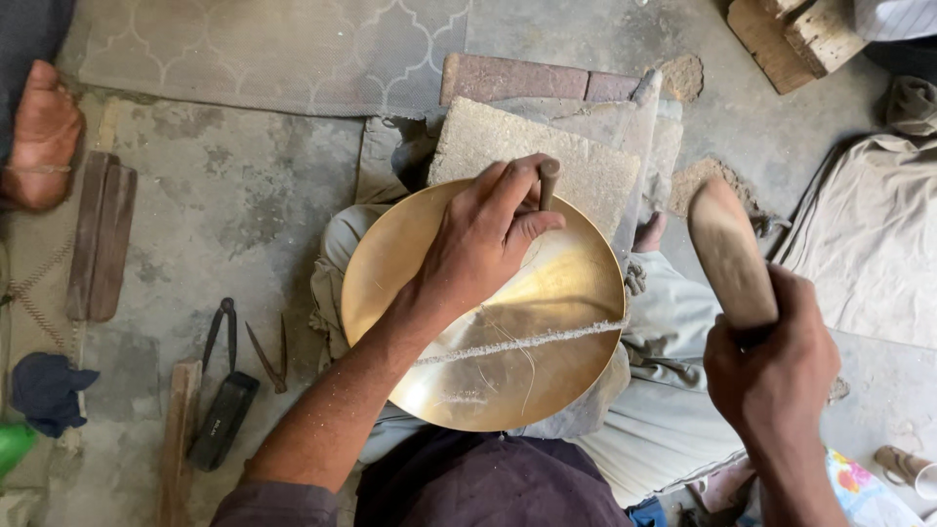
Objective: The person sits on the floor with a brass disc resting on a sandbag and holds a punch against its surface while striking the punch with a wooden mallet, working a decorative pattern into the metal. The person repositions the punch across the disc between strikes as the pattern develops.
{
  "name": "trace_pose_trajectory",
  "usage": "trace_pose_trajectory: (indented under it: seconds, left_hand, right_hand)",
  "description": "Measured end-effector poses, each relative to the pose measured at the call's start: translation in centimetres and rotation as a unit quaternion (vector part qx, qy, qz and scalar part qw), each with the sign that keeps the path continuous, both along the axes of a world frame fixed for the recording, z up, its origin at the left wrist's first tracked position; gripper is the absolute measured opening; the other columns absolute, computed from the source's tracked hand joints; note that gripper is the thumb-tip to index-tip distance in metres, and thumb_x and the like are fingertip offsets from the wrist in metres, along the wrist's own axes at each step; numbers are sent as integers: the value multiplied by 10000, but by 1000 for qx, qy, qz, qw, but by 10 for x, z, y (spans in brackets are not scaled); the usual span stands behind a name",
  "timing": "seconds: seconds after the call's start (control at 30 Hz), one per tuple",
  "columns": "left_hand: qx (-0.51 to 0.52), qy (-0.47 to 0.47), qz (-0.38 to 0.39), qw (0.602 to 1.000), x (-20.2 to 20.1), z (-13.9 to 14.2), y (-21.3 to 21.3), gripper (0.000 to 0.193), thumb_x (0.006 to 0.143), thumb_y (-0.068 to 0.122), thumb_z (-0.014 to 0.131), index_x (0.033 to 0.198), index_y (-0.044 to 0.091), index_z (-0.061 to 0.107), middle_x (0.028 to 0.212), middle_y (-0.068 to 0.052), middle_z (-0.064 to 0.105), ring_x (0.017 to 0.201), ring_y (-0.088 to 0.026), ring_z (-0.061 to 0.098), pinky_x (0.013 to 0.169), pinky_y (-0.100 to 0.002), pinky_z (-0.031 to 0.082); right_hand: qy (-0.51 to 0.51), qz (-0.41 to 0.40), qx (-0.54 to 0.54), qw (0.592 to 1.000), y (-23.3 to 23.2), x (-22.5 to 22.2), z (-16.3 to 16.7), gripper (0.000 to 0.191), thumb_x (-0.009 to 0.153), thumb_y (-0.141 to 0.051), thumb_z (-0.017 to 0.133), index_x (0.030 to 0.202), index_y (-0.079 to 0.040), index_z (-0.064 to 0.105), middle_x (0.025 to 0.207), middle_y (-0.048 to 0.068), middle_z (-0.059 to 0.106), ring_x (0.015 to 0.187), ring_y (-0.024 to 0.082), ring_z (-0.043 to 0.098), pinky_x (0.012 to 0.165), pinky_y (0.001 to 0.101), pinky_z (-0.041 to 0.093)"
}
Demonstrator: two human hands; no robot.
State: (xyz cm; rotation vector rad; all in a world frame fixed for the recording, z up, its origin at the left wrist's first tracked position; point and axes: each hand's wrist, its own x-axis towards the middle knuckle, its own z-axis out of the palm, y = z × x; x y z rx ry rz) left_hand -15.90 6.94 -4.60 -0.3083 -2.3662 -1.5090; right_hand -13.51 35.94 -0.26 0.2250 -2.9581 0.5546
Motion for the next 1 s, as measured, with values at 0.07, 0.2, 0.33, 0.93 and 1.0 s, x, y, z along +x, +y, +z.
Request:
trace_pose_trajectory:
  seconds: [0.07, 0.2, 0.33, 0.93, 1.0]
  left_hand:
    - [17, 8, -1, 1000, 5, -5, 3, 435, 942, 123, 780, 1314, 61, 562, 1033, -112, 681, 881, -225, 731, 734, -354, 606]
    - [-51, 41, 10, 998, 6, -11, 9, 474, 947, 131, 792, 1361, 108, 562, 1029, -93, 676, 902, -246, 721, 743, -368, 608]
    - [-109, 8, -13, 994, 4, -10, 12, 490, 955, 147, 793, 1386, 139, 559, 923, -72, 654, 788, -214, 697, 640, -355, 602]
    - [-99, -42, -9, 994, 9, -3, 9, 450, 944, 67, 736, 1358, 142, 577, 891, -92, 654, 781, -261, 731, 608, -394, 596]
    - [-79, -8, 7, 997, 13, -7, 7, 394, 949, 99, 746, 1307, 120, 583, 933, -90, 669, 802, -248, 732, 632, -376, 600]
  right_hand:
    - [40, 55, 62, 996, -4, -4, 1, 471, 776, 8, 663, 1245, 17, 613, 1065, 247, 674, 912, 425, 657, 779, 518, 518]
    - [-35, 57, 159, 985, -14, -18, -1, 415, 916, -31, 608, 1329, -62, 629, 1022, 182, 677, 864, 367, 667, 773, 488, 517]
    - [-4, 67, 194, 979, -13, -35, 17, 341, 946, -41, 618, 1285, -65, 645, 972, 172, 688, 821, 347, 672, 720, 460, 524]
    - [51, 108, 63, 991, -18, -40, 47, 287, 954, -23, 655, 1236, -6, 605, 1104, 175, 692, 961, 317, 691, 831, 431, 558]
    - [97, 143, 157, 972, -14, -37, 41, 268, 955, 3, 680, 1218, 6, 628, 1077, 196, 700, 945, 345, 693, 839, 435, 559]
